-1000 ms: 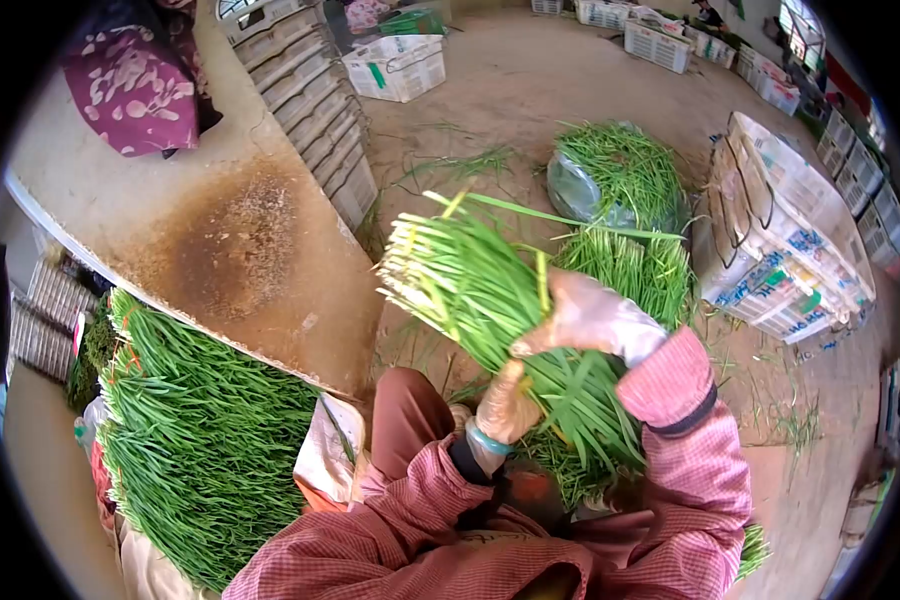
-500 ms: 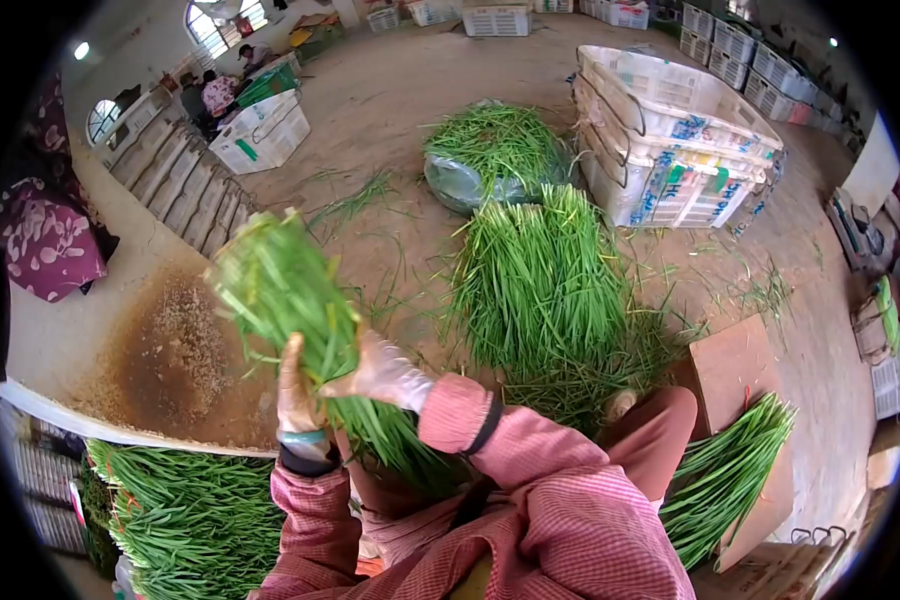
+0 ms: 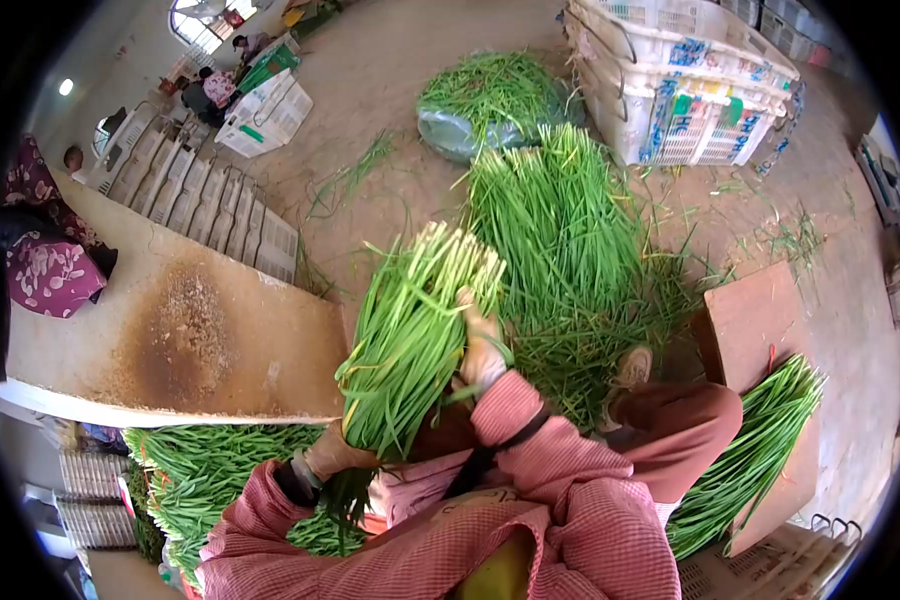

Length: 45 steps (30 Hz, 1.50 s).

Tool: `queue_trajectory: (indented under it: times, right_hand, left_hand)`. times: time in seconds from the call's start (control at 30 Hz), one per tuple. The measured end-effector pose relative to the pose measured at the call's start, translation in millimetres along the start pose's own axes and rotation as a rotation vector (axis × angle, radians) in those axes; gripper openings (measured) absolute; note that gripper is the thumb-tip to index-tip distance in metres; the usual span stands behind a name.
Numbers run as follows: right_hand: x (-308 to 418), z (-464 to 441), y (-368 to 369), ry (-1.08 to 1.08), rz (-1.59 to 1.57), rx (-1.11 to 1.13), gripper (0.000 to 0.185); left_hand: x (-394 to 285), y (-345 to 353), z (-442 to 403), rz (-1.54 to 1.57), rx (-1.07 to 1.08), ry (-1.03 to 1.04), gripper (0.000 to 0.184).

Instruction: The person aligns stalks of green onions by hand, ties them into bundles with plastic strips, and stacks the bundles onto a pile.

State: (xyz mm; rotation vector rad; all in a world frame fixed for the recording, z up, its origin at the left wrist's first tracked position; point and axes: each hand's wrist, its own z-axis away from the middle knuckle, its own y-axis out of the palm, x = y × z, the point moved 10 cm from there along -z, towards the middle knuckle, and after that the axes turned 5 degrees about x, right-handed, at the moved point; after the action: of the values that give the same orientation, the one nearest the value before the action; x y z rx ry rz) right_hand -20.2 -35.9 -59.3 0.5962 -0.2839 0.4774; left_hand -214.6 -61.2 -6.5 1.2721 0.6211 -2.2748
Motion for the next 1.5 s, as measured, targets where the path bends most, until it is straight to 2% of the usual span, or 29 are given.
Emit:
queue_trajectory:
  times: [0.03,0.1,0.13,0.17,0.23,0.3,0.37,0.43,0.47,0.5,0.53,0.57,0.6,0.63,0.67,0.77,0.8,0.87,0.9,0.97,1.0,1.03,1.1,1.17,1.2,1.23,1.33,1.43,1.5]
  right_hand:
    - [-10,-44,14,0.04,-0.348,0.418,0.049]
    - [-32,-106,-6,-0.028,-0.415,0.361,0.03]
    - [-36,-141,-22,-0.258,-0.362,0.355,0.02]
    - [-28,-133,-30,-0.303,-0.184,0.253,0.019]
    - [-38,-157,-38,-0.219,-0.264,0.334,0.022]
    - [-9,-157,-44,-0.374,-0.026,0.078,0.025]
    - [8,-142,-53,-0.462,0.07,0.038,0.032]
    - [30,-155,-67,-0.579,0.529,-0.133,0.039]
    - [41,-147,-65,-0.691,0.417,-0.113,0.042]
    - [55,-133,-69,-0.747,0.635,-0.191,0.043]
    - [59,-141,-91,-0.6,0.594,-0.336,0.045]
    - [87,-157,-117,-0.828,0.512,-0.343,0.046]
    - [108,-126,-141,-0.569,0.395,-0.483,0.045]
    - [147,-114,-162,-0.618,0.637,-0.575,0.039]
    - [175,-148,-188,-0.699,0.692,-0.492,0.037]
    - [111,-43,-70,-0.524,0.762,0.157,0.024]
    - [79,-6,-36,-0.679,0.94,0.419,0.035]
    - [18,29,-7,-0.534,1.475,0.521,0.064]
    - [-7,12,-18,-0.389,1.845,0.405,0.073]
    - [-29,-10,-7,-0.547,1.736,0.426,0.077]
    - [-39,-16,-4,-0.339,1.655,0.504,0.067]
    - [-32,-14,7,-0.624,1.526,0.473,0.055]
    - [-29,-20,-3,-0.556,1.157,0.459,0.037]
    - [-51,-28,-25,-0.022,0.558,0.548,0.018]
    - [-48,-2,-20,0.115,0.266,0.587,0.011]
    - [-45,14,-17,0.193,0.141,0.568,0.02]
    - [-33,45,-3,0.487,-0.611,0.999,0.022]
    - [78,3,-65,0.068,-0.887,0.991,0.036]
    - [136,-30,-131,-0.381,-0.653,0.62,0.032]
  left_hand:
    - [10,1,17,-0.03,0.023,-0.074,0.051]
    - [64,-3,54,-0.063,0.024,-0.309,0.052]
    - [68,0,55,-0.152,0.049,-0.248,0.047]
    - [78,-8,63,-0.272,-0.025,-0.249,0.044]
    - [76,-9,65,-0.499,-0.062,-0.191,0.044]
    - [81,-13,62,-0.504,-0.142,-0.182,0.046]
    - [81,-8,57,-0.124,-0.183,-0.257,0.048]
    - [86,1,47,-0.006,-0.154,-0.217,0.048]
    - [84,6,42,0.109,-0.127,-0.18,0.048]
    - [82,7,42,0.112,-0.125,-0.175,0.048]
    - [85,11,44,0.151,-0.11,-0.223,0.049]
    - [89,15,45,0.188,-0.095,-0.272,0.049]
    - [110,12,56,0.236,-0.102,-0.293,0.05]
    - [112,12,60,0.229,-0.098,-0.295,0.05]
    - [109,8,64,0.172,-0.145,-0.252,0.05]
    - [79,17,58,0.133,-0.246,-0.158,0.047]
    - [72,11,59,-0.09,-0.322,-0.152,0.045]
    - [45,6,60,-0.347,-0.47,-0.058,0.038]
    - [35,6,62,-0.354,-0.477,-0.056,0.038]
    - [-6,-1,71,-0.612,-0.59,0.057,0.029]
    - [-23,-6,72,-0.746,-0.588,0.085,0.025]
    - [-27,-12,71,-1.013,-0.545,0.05,0.03]
    - [-66,-29,75,-1.124,-0.638,0.14,0.022]
    - [-98,-40,73,-1.098,-0.645,0.13,0.028]
    - [-90,-51,74,-1.218,-0.607,0.077,0.034]
    - [-84,-60,76,-1.224,-0.616,0.081,0.034]
    - [-62,-85,77,-1.121,-0.567,0.08,0.045]
    - [-29,-104,87,-1.373,-0.544,0.043,0.051]
    - [-11,-104,88,-1.43,-0.559,-0.013,0.039]
